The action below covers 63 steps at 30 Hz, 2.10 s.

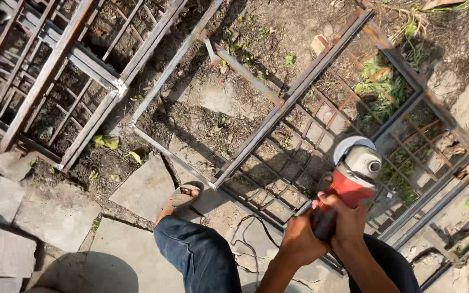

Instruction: The person uses an angle grinder to smooth the edges of several metal frames lying on the ground. They move between frames, grinding along the bars and corners to remove rust and burrs.

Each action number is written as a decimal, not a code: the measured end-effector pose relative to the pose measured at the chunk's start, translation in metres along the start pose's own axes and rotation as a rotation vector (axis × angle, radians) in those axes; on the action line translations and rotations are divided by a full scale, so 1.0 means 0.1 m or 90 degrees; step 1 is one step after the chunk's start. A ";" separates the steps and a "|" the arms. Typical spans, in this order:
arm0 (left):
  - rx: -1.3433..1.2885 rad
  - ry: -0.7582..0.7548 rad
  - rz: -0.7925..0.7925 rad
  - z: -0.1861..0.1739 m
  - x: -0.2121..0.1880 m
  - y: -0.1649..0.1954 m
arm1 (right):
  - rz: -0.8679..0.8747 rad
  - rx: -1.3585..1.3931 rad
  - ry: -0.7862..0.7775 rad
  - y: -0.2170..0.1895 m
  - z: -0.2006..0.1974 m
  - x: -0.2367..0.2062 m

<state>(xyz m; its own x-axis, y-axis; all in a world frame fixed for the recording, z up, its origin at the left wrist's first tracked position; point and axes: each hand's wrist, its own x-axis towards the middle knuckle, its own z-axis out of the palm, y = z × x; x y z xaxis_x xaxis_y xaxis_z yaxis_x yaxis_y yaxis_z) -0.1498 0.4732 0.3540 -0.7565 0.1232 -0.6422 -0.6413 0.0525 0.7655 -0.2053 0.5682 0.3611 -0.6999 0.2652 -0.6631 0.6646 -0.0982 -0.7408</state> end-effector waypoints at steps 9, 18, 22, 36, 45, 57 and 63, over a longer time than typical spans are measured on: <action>-0.116 0.256 -0.103 1.49 0.90 0.08 | 0.020 -0.173 -0.239 -0.40 -0.83 1.41; -0.240 0.374 -0.028 1.50 1.60 -0.34 | -0.004 -0.281 -0.416 -0.21 -0.34 1.94; -0.372 0.402 -0.073 1.38 1.74 -0.38 | 0.066 -0.445 -0.412 0.02 -0.09 1.91; -0.552 0.526 0.169 1.85 3.15 -1.60 | -0.222 -0.631 -0.493 1.02 -0.09 3.32; -0.657 0.501 0.152 1.81 3.23 -1.60 | -0.215 -0.690 -0.445 1.22 -0.12 3.64; -0.672 0.500 0.119 1.78 3.14 -1.42 | -0.232 -0.738 -0.450 1.09 -0.10 3.61; -0.685 0.497 0.068 1.83 3.13 -1.45 | -0.214 -0.736 -0.439 1.15 -0.17 3.67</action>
<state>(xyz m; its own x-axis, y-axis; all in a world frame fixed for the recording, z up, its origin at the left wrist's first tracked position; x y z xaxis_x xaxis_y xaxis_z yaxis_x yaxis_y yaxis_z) -0.2699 0.6859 0.0496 -0.4523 -0.5368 -0.7122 -0.0834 -0.7696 0.6331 -0.3809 0.6710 0.0340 -0.6298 -0.4377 -0.6417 0.0400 0.8068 -0.5895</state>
